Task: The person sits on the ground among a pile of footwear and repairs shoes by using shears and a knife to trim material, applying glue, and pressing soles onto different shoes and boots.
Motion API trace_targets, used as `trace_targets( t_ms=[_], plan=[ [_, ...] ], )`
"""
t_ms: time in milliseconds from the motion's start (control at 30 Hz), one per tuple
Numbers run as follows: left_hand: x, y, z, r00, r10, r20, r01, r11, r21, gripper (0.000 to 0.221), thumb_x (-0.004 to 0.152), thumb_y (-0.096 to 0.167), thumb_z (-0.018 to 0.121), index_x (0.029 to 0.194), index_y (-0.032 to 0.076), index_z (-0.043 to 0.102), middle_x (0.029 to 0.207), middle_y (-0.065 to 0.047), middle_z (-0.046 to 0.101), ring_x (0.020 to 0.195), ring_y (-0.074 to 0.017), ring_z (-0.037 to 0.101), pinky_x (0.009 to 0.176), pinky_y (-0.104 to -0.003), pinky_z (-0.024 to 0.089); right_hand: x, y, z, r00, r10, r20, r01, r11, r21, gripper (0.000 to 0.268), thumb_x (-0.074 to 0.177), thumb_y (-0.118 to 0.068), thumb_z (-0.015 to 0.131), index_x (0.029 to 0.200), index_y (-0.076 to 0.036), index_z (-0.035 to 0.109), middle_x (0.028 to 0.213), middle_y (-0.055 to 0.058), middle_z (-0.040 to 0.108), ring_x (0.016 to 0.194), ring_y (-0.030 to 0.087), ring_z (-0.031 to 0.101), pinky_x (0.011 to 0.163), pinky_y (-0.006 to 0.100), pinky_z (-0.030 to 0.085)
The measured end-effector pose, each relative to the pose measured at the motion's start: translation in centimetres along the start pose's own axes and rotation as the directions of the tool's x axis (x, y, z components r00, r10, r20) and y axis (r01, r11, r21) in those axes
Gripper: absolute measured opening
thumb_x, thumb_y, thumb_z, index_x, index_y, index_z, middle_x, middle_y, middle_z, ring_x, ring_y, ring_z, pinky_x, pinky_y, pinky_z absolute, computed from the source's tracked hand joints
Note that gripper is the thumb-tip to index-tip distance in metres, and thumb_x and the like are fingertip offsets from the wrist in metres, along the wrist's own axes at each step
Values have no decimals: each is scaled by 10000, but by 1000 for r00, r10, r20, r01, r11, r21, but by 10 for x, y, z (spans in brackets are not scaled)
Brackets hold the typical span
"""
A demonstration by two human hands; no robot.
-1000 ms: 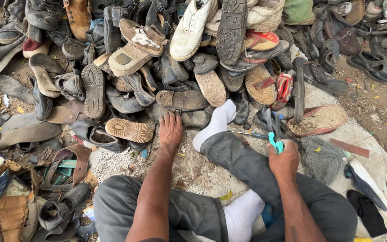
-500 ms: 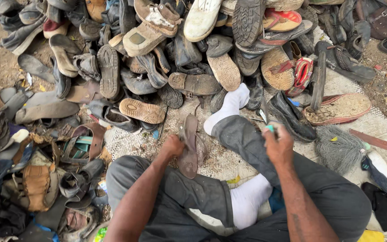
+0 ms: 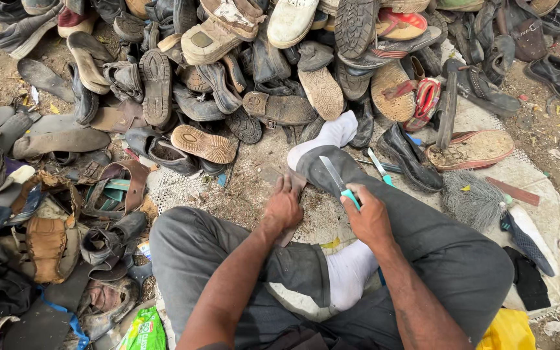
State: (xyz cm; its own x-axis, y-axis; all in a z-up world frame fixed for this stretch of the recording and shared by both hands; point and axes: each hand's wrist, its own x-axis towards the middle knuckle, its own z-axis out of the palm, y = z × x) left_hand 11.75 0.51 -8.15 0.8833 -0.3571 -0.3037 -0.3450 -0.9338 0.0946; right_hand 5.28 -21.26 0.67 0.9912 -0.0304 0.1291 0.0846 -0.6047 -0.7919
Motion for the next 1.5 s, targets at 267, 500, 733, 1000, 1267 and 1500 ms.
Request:
trace_targets(
  t_ms=[267, 500, 733, 1000, 1267, 1500],
  plan=[
    [25, -22, 60, 980, -192, -50, 157, 906, -393, 423, 1067, 188, 305, 1273, -32, 602, 1577, -204, 417, 1488, -354, 384, 1103, -419, 480, -19, 33, 47, 968, 186, 170, -171, 980, -101, 311, 939, -231, 638, 1208, -77, 668, 975, 213, 751, 924, 399, 727, 811, 469, 550],
    [7, -17, 26, 974, -218, 54, 210, 800, -563, 386, 1053, 124, 261, 1144, -92, 568, 1567, -242, 412, 1144, -420, 676, 1010, -444, 558, -9, 35, 74, 991, 15, 136, 19, 969, -245, 356, 967, -200, 584, 1287, -65, 661, 1082, 232, 730, 975, 449, 691, 848, 526, 533],
    [7, -18, 34, 984, -177, -26, 129, 798, -588, 336, 999, 32, 288, 1104, -128, 564, 1541, -328, 373, 1135, -479, 641, 947, -453, 586, -33, -11, 57, 953, 201, 228, -84, 896, -437, 414, 940, -172, 558, 1340, -90, 630, 1041, 233, 716, 926, 455, 681, 807, 561, 514],
    [6, -20, 36, 966, -222, -129, 89, 761, -643, 258, 984, 73, 445, 1068, -112, 604, 1486, -295, 443, 1070, -475, 666, 979, -496, 536, -4, -7, 85, 951, 84, 299, 72, 877, -476, 673, 844, -51, 539, 1508, -148, 484, 1060, 218, 676, 863, 472, 675, 804, 552, 532],
    [3, -24, 40, 954, -200, -225, 9, 767, -642, 255, 952, 115, 584, 1104, -84, 630, 1453, -306, 451, 1104, -488, 645, 963, -495, 532, 32, 33, 130, 958, 47, 285, 45, 951, -307, 588, 854, -18, 528, 1421, -153, 602, 1039, 223, 720, 912, 461, 677, 804, 544, 526],
    [-1, -24, 29, 972, -204, -112, 84, 757, -648, 281, 931, 101, 586, 1133, -93, 614, 1515, -266, 430, 1049, -428, 692, 952, -447, 563, -11, 27, 100, 947, 75, 312, 22, 955, -296, 630, 804, 10, 544, 1429, -60, 579, 925, 278, 702, 841, 473, 673, 776, 540, 518]
  ],
)
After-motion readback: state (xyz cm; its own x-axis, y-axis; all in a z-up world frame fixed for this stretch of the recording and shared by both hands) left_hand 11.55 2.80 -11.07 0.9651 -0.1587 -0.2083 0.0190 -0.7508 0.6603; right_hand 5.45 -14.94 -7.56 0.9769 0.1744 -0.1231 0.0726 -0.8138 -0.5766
